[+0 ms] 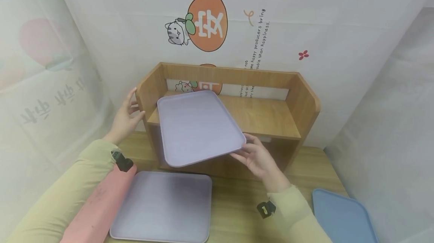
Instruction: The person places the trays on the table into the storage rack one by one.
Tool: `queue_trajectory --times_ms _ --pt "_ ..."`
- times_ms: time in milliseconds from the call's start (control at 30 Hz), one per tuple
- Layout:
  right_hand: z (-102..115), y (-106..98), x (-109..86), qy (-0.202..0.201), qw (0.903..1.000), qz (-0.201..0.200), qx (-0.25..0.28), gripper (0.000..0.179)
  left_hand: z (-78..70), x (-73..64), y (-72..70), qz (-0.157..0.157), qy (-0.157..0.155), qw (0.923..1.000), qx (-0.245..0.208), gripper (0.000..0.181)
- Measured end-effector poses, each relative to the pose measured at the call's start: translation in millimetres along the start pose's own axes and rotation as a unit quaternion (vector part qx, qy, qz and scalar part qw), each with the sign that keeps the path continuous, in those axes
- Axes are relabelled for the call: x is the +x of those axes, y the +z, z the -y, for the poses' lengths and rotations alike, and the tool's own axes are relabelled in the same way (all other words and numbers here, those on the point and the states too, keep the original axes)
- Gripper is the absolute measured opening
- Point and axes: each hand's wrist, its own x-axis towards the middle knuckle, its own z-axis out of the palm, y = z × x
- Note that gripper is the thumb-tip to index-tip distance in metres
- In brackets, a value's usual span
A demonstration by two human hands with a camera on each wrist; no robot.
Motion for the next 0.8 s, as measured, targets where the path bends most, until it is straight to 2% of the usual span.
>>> queue_trajectory --times_ms 133,300,533,800 --pt "-4.9 4.3 -3.5 0.015 0.9991 0.033 0.021 0.038 -0.5 -0.4 -0.1 -0.001 0.001 1.0000 0.002 0.080" --pt "-11.4 13.8 -5.8 0.031 0.9983 0.048 0.008 0.051 0.0 -1.3 -0.3 0.002 -0.002 1.0000 0.005 0.080" --pt "-22.8 30.0 -1.0 0.045 0.9979 0.047 -0.004 0.070 -1.2 -1.2 -0.8 0.000 0.001 1.0000 0.001 0.080" --pt "-35.4 46.7 10.0 0.036 0.9981 0.029 -0.041 0.075 -4.2 -1.4 -1.2 0.001 -0.007 1.0000 0.000 0.079"
